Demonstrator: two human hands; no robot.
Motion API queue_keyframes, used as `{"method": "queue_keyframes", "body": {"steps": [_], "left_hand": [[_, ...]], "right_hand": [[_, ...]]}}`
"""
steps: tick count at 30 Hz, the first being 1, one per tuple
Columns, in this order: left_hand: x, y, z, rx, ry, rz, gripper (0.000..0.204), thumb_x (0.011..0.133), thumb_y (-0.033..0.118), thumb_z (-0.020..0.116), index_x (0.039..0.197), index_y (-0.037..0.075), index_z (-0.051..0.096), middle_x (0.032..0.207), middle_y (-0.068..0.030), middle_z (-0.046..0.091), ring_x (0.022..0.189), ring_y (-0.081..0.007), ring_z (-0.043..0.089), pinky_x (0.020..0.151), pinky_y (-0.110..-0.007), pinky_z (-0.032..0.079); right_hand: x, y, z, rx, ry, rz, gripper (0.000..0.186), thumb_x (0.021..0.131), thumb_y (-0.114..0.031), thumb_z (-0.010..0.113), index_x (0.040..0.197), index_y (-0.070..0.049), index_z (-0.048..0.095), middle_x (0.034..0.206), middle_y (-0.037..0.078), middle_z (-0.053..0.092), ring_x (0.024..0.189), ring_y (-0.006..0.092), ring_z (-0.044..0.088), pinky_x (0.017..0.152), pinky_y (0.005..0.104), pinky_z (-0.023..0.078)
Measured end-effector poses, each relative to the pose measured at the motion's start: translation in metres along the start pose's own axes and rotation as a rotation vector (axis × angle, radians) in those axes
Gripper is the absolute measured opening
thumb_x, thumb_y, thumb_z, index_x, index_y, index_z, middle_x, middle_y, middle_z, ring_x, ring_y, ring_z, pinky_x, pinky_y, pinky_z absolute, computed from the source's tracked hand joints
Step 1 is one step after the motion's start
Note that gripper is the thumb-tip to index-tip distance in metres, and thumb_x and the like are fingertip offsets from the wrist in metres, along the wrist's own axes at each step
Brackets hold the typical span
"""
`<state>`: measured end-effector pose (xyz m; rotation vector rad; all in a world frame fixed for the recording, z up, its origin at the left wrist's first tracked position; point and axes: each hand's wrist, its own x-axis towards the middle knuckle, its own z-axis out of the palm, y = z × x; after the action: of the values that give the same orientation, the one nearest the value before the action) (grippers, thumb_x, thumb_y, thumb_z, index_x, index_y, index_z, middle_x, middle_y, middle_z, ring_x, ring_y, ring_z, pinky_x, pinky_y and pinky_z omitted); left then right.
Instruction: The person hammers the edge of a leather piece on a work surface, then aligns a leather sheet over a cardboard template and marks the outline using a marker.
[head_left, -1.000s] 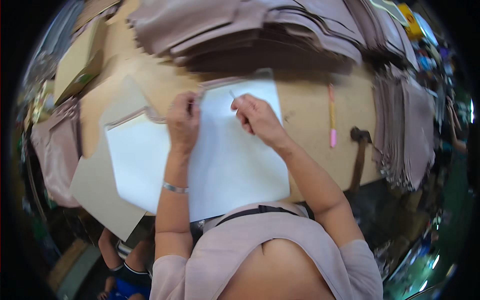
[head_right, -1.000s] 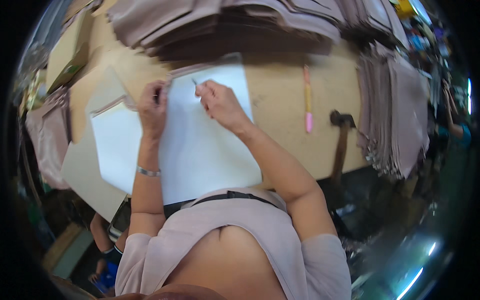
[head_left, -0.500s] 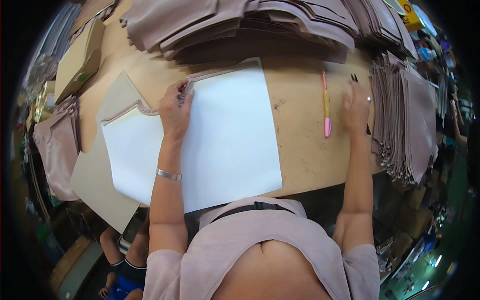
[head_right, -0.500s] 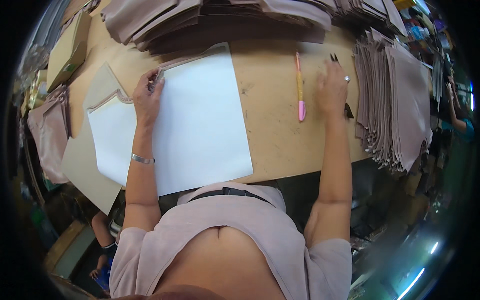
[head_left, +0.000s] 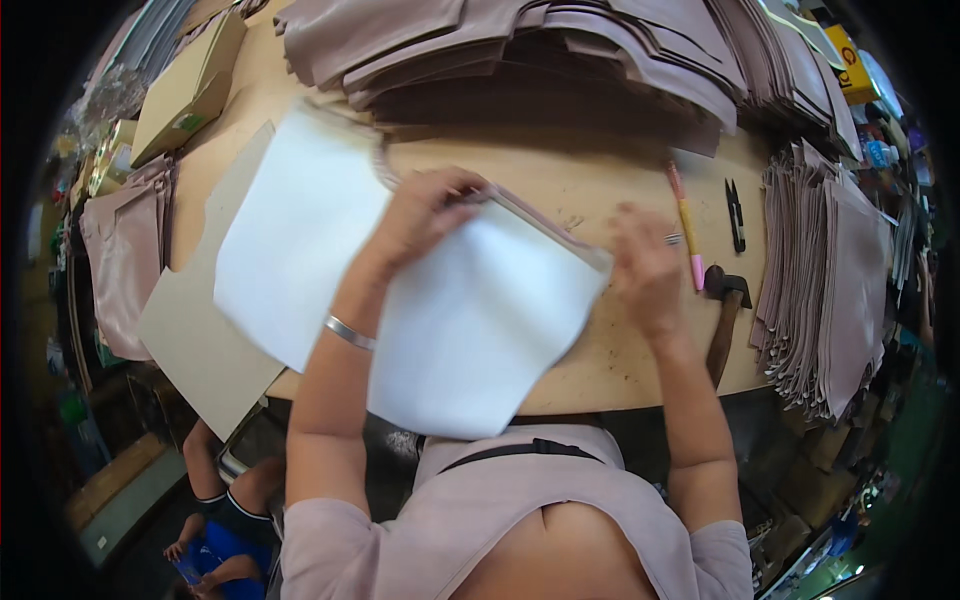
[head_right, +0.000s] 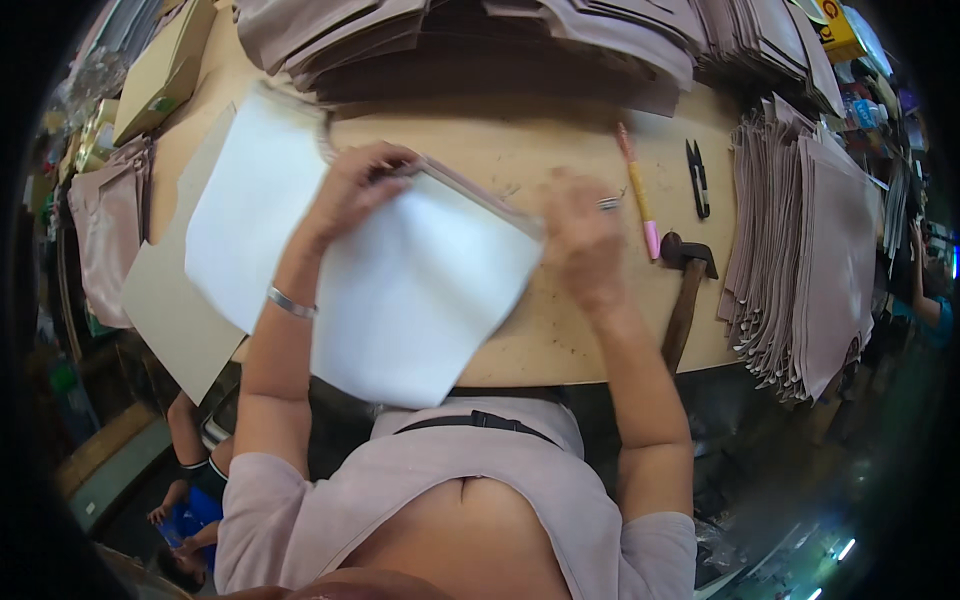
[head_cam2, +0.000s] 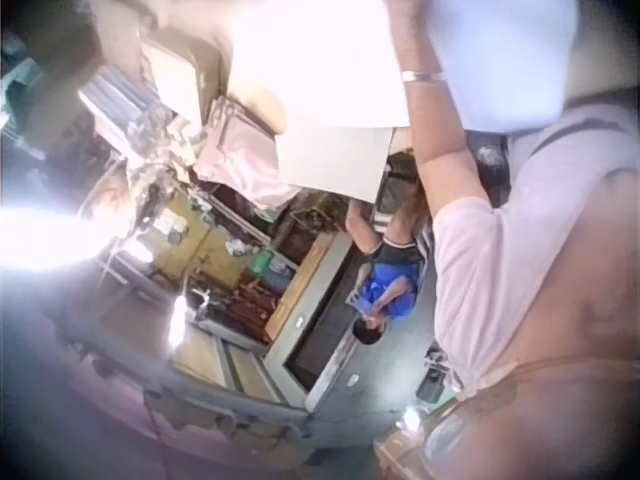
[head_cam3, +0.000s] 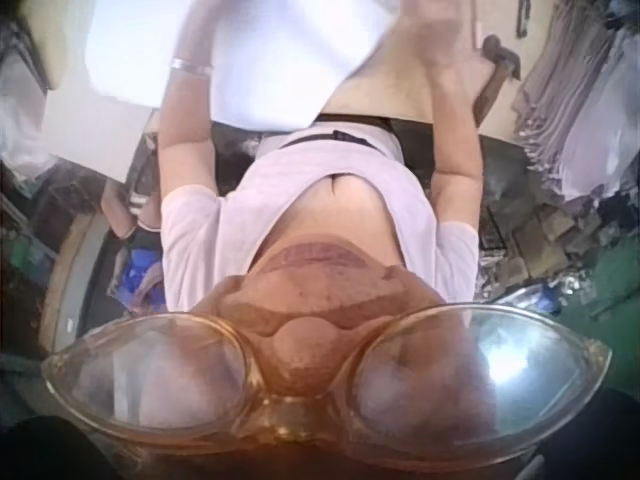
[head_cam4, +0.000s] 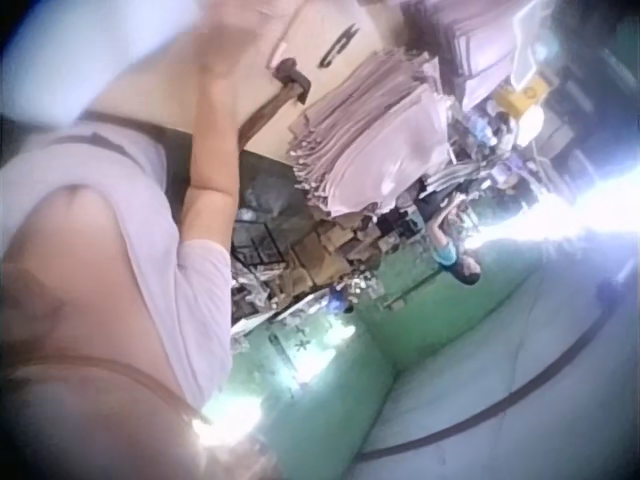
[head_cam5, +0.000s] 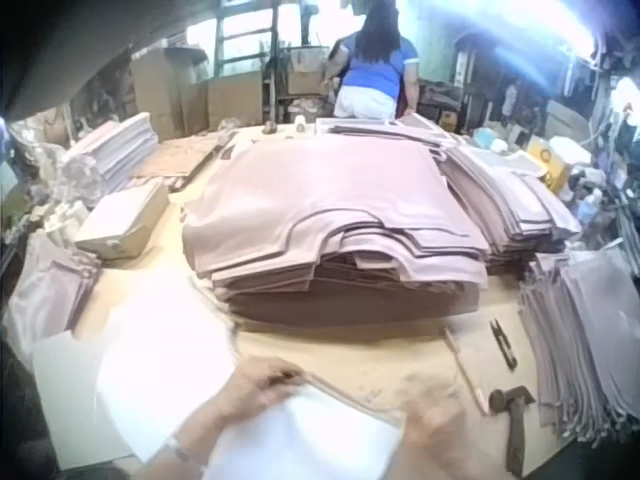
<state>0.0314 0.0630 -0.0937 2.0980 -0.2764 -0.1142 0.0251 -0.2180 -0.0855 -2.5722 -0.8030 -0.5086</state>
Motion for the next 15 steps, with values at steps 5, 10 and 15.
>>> {"method": "queue_keyframes", "body": {"steps": [5,10,15], "left_hand": [[0.007,0.027,0.045,0.382,0.076,0.289,0.023,0.069,0.009,0.07,0.092,0.007,0.064,0.085,-0.0057,0.061,0.082,-0.0226,0.056,0.072,-0.032,0.046],[0.003,0.03,0.058,0.527,0.159,0.272,0.016,0.071,0.009,0.069,0.086,0.008,0.065,0.081,-0.0045,0.059,0.078,-0.0216,0.056,0.067,-0.032,0.047],[0.002,0.028,0.07,0.564,0.246,0.268,0.012,0.072,0.006,0.068,0.082,0.007,0.063,0.079,-0.0044,0.058,0.072,-0.0208,0.057,0.059,-0.032,0.048]], "right_hand": [[0.0,-0.031,0.032,0.164,-0.022,-0.069,0.023,0.069,-0.001,0.058,0.091,-0.005,0.058,0.099,0.006,0.057,0.089,0.0223,0.056,0.078,0.0344,0.042],[-0.006,-0.025,0.04,0.227,0.008,-0.062,0.025,0.068,0.0,0.059,0.092,-0.003,0.057,0.102,0.006,0.056,0.09,0.0222,0.055,0.078,0.0344,0.042],[-0.007,-0.026,0.04,0.236,-0.002,-0.044,0.032,0.068,0.0,0.059,0.101,-0.001,0.058,0.104,0.006,0.056,0.092,0.0216,0.053,0.08,0.0342,0.041]]}}
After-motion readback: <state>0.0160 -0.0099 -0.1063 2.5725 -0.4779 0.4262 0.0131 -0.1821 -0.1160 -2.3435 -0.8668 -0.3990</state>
